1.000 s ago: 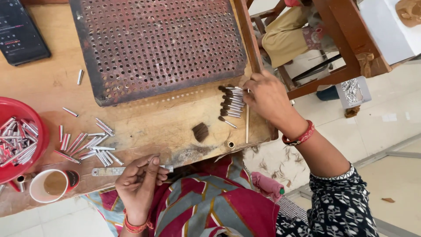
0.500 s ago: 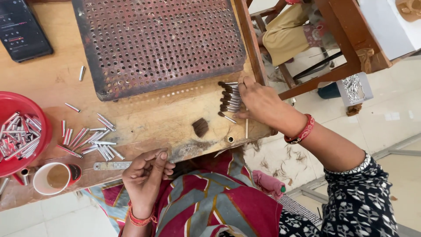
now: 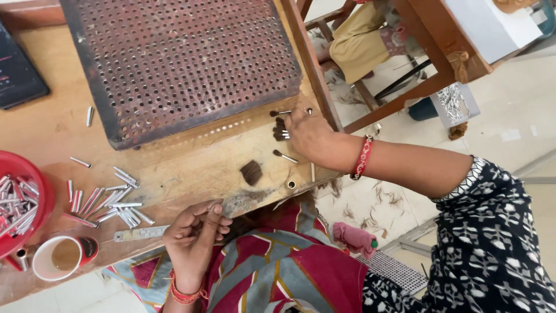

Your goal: Assembling brush ferrules by inserting brush hair bundles into metal tubes and organizing them into a template plate.

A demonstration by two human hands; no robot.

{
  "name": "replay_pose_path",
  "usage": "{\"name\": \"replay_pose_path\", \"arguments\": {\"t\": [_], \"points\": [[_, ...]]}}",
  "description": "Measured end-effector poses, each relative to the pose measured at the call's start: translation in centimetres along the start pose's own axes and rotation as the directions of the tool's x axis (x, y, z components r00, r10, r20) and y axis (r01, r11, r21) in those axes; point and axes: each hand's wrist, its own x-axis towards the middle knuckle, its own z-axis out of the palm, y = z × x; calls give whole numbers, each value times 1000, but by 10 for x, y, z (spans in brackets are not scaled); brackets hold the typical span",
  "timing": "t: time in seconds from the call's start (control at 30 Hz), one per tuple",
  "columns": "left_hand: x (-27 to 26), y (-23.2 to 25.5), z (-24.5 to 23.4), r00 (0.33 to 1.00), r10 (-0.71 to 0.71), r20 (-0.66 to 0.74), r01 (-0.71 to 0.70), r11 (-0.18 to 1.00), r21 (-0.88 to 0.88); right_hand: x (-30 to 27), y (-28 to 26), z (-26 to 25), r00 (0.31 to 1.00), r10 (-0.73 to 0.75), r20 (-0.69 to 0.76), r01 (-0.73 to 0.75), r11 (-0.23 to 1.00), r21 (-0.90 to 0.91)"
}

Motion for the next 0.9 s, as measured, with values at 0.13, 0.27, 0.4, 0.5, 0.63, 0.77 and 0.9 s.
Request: {"name": "replay_pose_path", "arguments": {"t": [0.13, 0.27, 0.4, 0.5, 0.63, 0.77, 0.9], "points": [[10, 1, 6, 999, -9, 44, 8, 1000, 5, 10, -3, 9, 997, 77, -23, -76, 996, 51], [21, 8, 15, 993, -49, 111, 49, 999, -1, 17, -1, 24, 993, 54, -108, -52, 998, 24], [34, 6, 28, 974, -80, 212, 95, 993, -64, 14, 8, 31, 964, 29, -266, -1, 994, 106], [42, 20, 44, 951, -95, 295, 144, 978, -150, 19, 13, 46, 937, 53, -345, 20, 979, 205], [48, 24, 62, 922, -110, 370, 209, 949, -238, 5, 16, 17, 933, 74, -351, 42, 949, 312], [52, 15, 76, 897, -110, 427, 290, 877, -383, -17, -6, -44, 942, 147, -302, 45, 836, 547], [49, 30, 87, 910, -120, 398, 340, 765, -548, -22, -46, -87, 946, 121, -302, 104, 768, 633]]}}
